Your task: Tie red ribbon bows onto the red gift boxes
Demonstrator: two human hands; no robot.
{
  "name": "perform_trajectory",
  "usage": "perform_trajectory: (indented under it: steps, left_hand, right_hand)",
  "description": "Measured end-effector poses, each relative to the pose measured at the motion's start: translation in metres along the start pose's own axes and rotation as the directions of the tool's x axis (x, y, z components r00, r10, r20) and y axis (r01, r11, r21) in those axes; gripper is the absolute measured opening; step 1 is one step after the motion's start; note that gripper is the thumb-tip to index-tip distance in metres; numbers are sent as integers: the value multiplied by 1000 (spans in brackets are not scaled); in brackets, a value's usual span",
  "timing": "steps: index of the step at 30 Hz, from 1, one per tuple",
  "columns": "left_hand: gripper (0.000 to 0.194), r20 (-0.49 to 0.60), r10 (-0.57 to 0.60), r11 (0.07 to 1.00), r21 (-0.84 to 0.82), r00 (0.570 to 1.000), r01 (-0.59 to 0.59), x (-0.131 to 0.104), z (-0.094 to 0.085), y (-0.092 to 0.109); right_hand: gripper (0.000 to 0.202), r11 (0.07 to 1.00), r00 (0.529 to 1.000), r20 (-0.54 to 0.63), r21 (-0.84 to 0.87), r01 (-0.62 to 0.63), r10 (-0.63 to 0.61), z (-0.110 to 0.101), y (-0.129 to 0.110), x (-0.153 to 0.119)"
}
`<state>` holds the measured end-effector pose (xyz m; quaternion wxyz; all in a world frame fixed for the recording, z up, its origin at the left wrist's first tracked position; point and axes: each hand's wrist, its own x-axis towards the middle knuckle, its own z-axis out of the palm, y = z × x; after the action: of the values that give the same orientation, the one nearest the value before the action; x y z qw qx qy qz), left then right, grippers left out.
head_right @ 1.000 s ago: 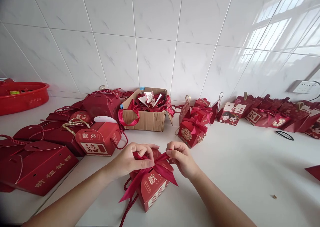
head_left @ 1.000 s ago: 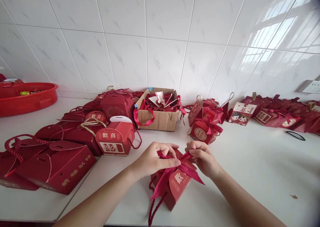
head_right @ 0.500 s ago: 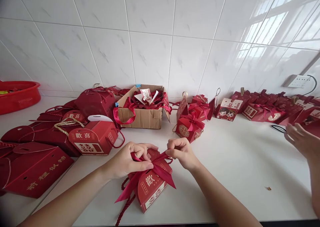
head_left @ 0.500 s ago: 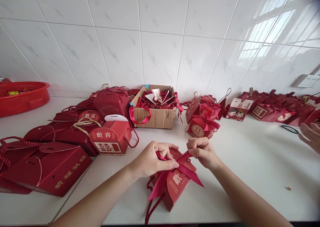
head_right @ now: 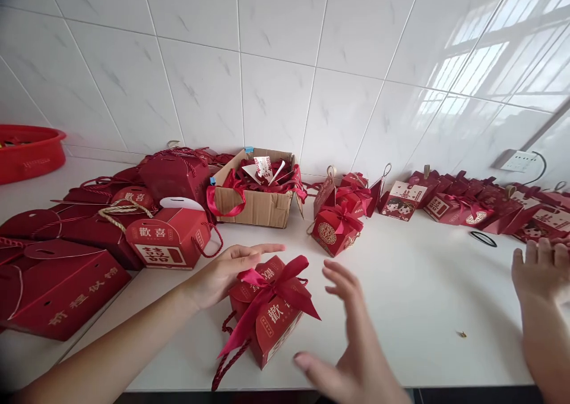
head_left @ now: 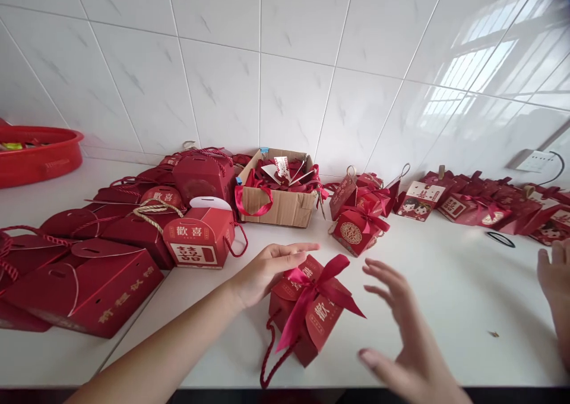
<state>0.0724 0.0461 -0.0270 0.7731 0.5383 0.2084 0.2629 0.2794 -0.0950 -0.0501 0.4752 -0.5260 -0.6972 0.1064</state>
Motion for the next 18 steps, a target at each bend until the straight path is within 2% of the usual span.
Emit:
perform_trajectory:
  steps: [3,5,7,10,12,14,16,18]
  left_hand:
    - [32,52,-36,995,-90,998,40,1,2,-3]
    - [42,88,-19,993,-114,996,29,1,2,-4]
    - [43,97,-3,997,-77,995,10,2,1,-6]
    - [33,18,38,997,71,999,-40,7,-6,-15]
    - [42,-93,74,972,231,993,-50,14,-13,-25]
    - [46,-191,82,930,367,978,-6,22,-19,-36]
    - [47,-243,75,905,423,967,36,28,-22,-46]
    - [47,-241,91,908,419,966,19,32,-21,-52]
  right_hand:
    - [111,990,997,-24,-122,-72,69,40,-10,-23]
    - [117,984,993,-47,-140,-115,109,59,-15,-26]
    - [110,981,989,-65,-131,-141,133,66,-16,-25]
    - [91,983,992,-74,-144,-115,105,53,-6,-26]
    - [80,976,995,-72,-200,-85,72,37,6,-27]
    - [72,958,993,-84,-269,-98,78,22,19,-26]
    - [70,935,988,-102,-324,-145,118,13,27,-21]
    - [72,930,993,-40,-349,-117,110,12,29,-12]
